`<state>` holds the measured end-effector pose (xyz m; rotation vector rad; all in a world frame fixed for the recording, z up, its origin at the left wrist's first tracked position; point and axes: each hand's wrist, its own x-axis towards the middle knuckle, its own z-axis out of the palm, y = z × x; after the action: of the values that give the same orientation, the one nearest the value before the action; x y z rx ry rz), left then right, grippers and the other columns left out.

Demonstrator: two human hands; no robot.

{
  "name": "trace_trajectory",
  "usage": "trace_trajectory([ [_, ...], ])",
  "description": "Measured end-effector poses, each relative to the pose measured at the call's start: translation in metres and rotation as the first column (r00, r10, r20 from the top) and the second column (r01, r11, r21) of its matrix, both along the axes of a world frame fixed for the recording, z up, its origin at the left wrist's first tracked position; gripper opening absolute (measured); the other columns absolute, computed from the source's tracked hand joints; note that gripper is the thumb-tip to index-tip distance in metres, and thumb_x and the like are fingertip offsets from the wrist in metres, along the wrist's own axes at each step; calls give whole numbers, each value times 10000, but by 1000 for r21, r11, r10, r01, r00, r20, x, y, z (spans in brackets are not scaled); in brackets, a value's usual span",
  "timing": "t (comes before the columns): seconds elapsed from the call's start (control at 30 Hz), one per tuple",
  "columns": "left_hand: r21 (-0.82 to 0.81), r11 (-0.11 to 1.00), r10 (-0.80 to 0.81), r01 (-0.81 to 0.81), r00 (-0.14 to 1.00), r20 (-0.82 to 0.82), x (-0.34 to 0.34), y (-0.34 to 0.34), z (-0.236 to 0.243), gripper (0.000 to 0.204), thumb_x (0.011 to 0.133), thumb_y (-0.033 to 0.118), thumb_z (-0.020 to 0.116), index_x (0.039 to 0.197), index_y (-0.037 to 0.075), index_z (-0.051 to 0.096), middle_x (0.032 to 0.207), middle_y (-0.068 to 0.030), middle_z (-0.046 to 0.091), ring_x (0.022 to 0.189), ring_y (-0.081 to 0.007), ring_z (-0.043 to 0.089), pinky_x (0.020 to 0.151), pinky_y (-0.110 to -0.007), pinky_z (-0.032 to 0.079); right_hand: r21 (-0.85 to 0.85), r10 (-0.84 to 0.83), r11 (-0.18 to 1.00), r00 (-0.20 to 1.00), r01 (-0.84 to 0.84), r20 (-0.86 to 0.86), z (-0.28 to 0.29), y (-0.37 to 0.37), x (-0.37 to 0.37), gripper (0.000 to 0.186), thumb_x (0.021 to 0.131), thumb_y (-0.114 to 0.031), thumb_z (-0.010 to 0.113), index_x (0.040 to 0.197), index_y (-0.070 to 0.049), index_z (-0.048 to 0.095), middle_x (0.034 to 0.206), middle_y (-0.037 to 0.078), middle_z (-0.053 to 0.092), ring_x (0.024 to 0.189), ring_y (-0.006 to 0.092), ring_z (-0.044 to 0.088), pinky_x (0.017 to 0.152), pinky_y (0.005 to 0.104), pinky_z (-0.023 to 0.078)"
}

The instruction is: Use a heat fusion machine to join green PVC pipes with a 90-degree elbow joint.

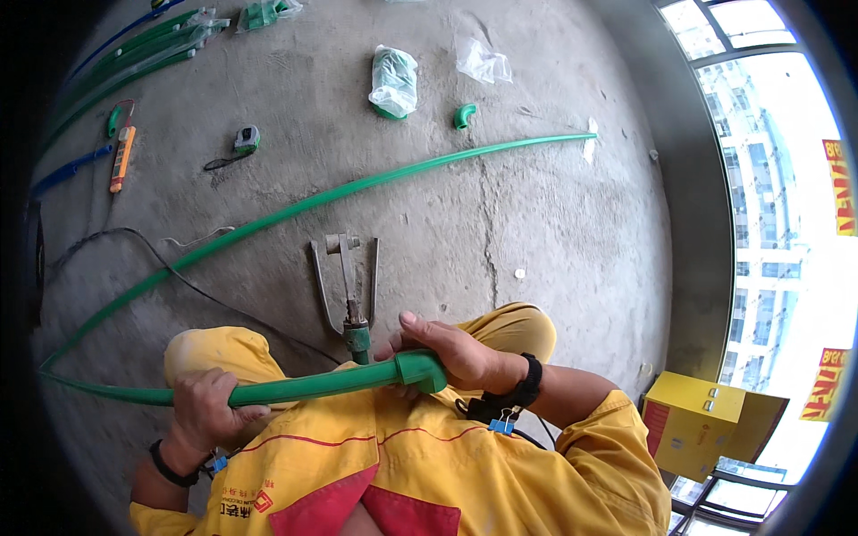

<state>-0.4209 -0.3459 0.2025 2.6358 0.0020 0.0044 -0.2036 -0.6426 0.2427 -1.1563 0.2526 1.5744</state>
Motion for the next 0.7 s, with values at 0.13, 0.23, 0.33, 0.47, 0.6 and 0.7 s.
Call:
trace_trajectory([
  [0.13,46,999,-7,3,997,77,-3,-2,-2,674,805,699,600,562,95,426,527,-79,433,434,-267,503,413,-374,397,-12,58,998,995,-60,-84,6,-6,-4,640,1034,-491,323,1186,66,599,804,109,644,625,176,602,594,294,509],
  [0.23,55,998,-16,11,996,83,-4,-2,-4,679,809,701,594,563,94,413,532,-79,414,436,-258,498,410,-376,389,15,146,989,980,-150,136,0,-6,-7,627,1038,-438,333,1138,98,643,723,110,640,509,136,535,493,253,443],
  [0.33,32,999,-45,43,998,54,0,-2,-9,673,811,698,594,571,93,425,540,-83,436,443,-259,510,413,-379,396,72,174,977,951,-198,256,-3,-5,-6,590,1038,-386,340,1114,113,645,700,109,632,501,139,522,487,262,428],
  [0.47,22,998,-57,56,997,45,4,2,-10,664,816,690,595,576,92,436,537,-86,450,437,-263,512,417,-379,408,63,156,982,950,-180,270,-4,-3,-3,559,1037,-343,338,1107,122,640,693,109,628,500,143,519,484,265,421],
  [0.6,37,998,-45,43,998,49,1,7,3,641,821,671,607,578,96,462,525,-77,467,431,-246,526,416,-364,431,50,167,982,956,-184,239,-2,4,-2,533,1034,-333,341,1084,103,645,690,115,624,497,146,517,478,272,415],
  [0.7,-41,999,-4,6,998,59,-7,5,4,566,846,623,613,610,116,530,524,-38,511,445,-207,565,427,-339,466,-99,389,839,462,-536,797,-11,0,1,513,1032,-344,331,1051,53,655,713,117,644,527,186,570,510,291,451],
])
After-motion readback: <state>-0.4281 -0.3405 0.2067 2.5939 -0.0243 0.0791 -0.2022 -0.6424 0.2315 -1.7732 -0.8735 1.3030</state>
